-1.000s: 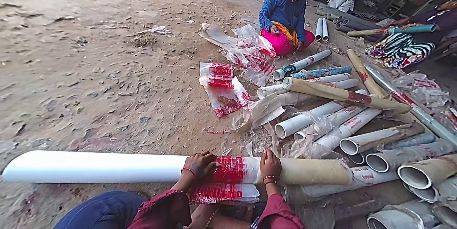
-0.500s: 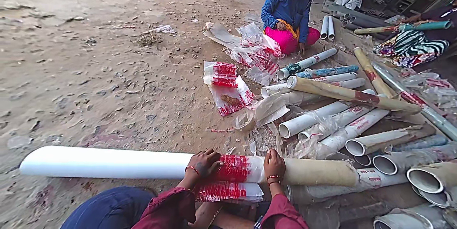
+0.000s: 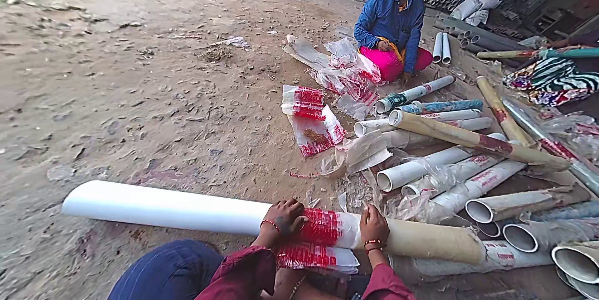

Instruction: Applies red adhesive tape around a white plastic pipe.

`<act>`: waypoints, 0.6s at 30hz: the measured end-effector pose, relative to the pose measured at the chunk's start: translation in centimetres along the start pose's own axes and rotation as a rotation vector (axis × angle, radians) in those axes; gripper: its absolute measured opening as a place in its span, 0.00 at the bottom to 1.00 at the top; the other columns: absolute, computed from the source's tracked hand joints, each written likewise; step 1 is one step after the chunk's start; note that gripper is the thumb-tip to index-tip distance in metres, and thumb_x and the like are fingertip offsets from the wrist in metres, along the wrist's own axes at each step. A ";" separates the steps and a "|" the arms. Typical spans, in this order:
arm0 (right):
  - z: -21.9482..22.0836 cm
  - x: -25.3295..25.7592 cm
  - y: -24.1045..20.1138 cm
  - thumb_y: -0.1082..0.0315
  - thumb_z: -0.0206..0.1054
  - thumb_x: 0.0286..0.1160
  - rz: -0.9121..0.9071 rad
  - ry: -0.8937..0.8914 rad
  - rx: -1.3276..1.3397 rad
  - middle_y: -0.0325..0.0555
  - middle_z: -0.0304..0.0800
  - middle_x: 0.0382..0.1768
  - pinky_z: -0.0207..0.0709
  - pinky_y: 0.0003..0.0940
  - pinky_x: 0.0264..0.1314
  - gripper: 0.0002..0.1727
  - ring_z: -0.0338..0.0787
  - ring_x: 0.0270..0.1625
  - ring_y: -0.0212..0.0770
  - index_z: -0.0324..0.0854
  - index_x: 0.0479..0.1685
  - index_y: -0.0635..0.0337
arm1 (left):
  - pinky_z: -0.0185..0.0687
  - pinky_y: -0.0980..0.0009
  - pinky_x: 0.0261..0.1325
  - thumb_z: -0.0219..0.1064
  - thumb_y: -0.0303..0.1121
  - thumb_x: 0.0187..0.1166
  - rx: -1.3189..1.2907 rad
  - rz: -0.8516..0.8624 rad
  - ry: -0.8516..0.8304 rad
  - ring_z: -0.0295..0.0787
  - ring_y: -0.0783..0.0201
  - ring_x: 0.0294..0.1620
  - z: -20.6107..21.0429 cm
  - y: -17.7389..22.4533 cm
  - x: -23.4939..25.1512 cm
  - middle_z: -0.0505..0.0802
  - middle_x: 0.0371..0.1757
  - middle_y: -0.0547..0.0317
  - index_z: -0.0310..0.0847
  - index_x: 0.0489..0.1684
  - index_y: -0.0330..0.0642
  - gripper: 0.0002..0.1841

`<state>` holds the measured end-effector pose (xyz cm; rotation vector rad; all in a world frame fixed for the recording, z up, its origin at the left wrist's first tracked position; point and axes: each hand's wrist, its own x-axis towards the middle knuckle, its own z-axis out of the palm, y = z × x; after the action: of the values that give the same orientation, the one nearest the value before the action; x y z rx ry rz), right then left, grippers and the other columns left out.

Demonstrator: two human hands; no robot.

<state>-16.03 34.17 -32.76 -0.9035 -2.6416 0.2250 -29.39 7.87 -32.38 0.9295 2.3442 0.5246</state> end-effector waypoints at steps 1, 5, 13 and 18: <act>0.0 0.1 0.1 0.71 0.61 0.81 -0.008 -0.019 -0.016 0.66 0.96 0.51 0.82 0.63 0.60 0.16 0.96 0.53 0.66 0.90 0.56 0.73 | 0.65 0.44 0.84 0.56 0.57 0.88 0.011 0.000 -0.010 0.74 0.44 0.83 0.2 -0.1 0.2 0.81 0.81 0.49 0.78 0.79 0.50 0.29; 0.0 0.4 0.4 0.72 0.58 0.83 -0.065 -0.104 -0.082 0.68 0.94 0.54 0.79 0.66 0.64 0.17 0.94 0.57 0.69 0.88 0.58 0.73 | 0.38 0.34 0.92 0.53 0.62 0.87 -0.024 0.014 -0.071 0.53 0.40 0.94 0.5 -0.6 0.8 0.68 0.91 0.46 0.69 0.87 0.51 0.35; -0.1 1.6 0.9 0.73 0.58 0.80 -0.209 -0.257 -0.135 0.69 0.94 0.51 0.77 0.67 0.67 0.16 0.91 0.59 0.72 0.91 0.47 0.75 | 0.61 0.38 0.83 0.48 0.62 0.89 -0.051 0.035 -0.181 0.75 0.35 0.79 0.2 -0.8 1.0 0.82 0.77 0.36 0.73 0.81 0.42 0.36; -0.6 2.8 1.0 0.75 0.57 0.79 -0.161 -0.525 -0.130 0.67 0.92 0.58 0.70 0.63 0.75 0.16 0.86 0.68 0.70 0.89 0.53 0.73 | 0.58 0.39 0.86 0.47 0.61 0.90 -0.036 0.021 -0.201 0.72 0.37 0.83 0.1 -0.7 0.9 0.81 0.79 0.39 0.71 0.84 0.44 0.35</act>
<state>-17.27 36.73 -31.71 -0.7405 -3.2301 0.2844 -30.23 8.01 -33.16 0.9457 2.1410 0.4576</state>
